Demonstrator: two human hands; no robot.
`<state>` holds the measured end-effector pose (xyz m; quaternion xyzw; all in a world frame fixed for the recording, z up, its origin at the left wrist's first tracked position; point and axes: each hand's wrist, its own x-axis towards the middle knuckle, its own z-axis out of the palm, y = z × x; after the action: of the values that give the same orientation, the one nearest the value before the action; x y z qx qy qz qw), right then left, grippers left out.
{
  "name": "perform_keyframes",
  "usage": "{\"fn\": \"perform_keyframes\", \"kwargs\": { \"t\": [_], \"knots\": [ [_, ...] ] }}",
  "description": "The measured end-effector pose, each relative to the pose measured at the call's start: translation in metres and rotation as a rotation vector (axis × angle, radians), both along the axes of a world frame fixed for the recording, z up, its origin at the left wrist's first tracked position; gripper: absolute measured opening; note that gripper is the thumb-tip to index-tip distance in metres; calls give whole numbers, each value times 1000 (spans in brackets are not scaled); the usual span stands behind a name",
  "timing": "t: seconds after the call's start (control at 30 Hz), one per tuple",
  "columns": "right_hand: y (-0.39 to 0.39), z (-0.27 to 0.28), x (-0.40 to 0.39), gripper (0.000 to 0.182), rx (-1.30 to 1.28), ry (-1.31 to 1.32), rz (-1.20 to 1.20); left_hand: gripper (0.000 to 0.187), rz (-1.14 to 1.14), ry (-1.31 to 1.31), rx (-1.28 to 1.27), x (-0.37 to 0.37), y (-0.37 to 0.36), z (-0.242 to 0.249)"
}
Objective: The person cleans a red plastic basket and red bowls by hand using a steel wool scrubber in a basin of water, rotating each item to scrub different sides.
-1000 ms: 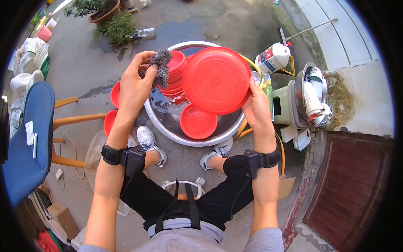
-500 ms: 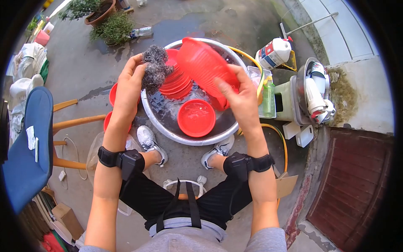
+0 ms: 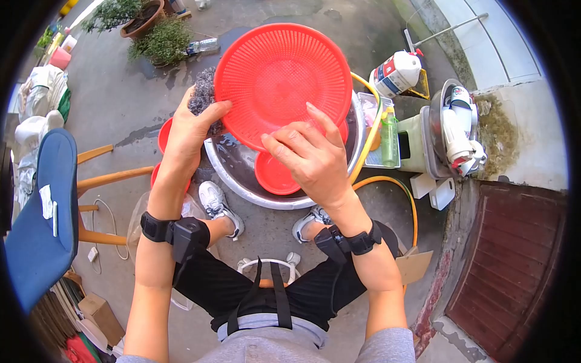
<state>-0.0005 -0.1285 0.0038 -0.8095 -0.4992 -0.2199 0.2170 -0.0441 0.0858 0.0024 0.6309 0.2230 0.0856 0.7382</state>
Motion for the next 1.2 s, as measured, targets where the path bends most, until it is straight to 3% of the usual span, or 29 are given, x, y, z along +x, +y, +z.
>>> {"fn": "perform_keyframes", "kwargs": {
  "t": [0.17,0.27,0.3,0.37,0.4,0.43,0.5,0.53,0.57,0.63,0.7,0.77,0.87,0.9,0.97,1.03,1.13,1.2],
  "knots": [
    [4,16,-4,34,-63,102,0,47,185,-182,32,4,-1,-5],
    [-2,13,2,59,89,18,-117,47,241,-227,85,5,5,-3],
    [0,12,7,59,89,17,-116,47,242,-228,85,5,5,-2],
    [2,11,14,63,495,156,-177,49,227,-222,32,3,5,1],
    [-1,8,15,66,529,325,-187,49,228,-222,30,3,4,2],
    [-1,7,15,66,527,325,-189,50,198,-235,12,3,1,4],
    [0,6,14,61,894,1133,-56,52,162,-251,-9,2,-5,6],
    [-2,5,13,51,971,1357,-50,53,126,-251,2,0,-7,7],
    [-3,4,11,51,972,1356,-51,54,91,-251,15,0,-9,7],
    [-4,2,9,41,1039,1623,-71,53,83,-251,44,1,-9,11],
    [-6,-2,10,39,1040,1594,-102,52,225,-267,-54,2,-6,16],
    [-6,-7,11,37,1042,1564,-134,47,287,-220,93,1,-2,10],
    [-4,-12,13,36,1025,1396,-189,46,311,-428,793,2,-1,11],
    [-3,-11,13,37,981,1356,-192,46,309,-429,793,2,-2,14],
    [0,-12,12,38,937,1316,-195,48,215,-565,1235,1,-6,19],
    [2,-13,10,44,887,1216,-225,53,168,-546,1335,2,-14,18],
    [4,-12,9,48,799,1208,-233,55,83,-439,1707,4,-21,1],
    [5,-9,7,50,744,1174,-247,56,22,-349,1754,3,-26,-5]
  ]
}}
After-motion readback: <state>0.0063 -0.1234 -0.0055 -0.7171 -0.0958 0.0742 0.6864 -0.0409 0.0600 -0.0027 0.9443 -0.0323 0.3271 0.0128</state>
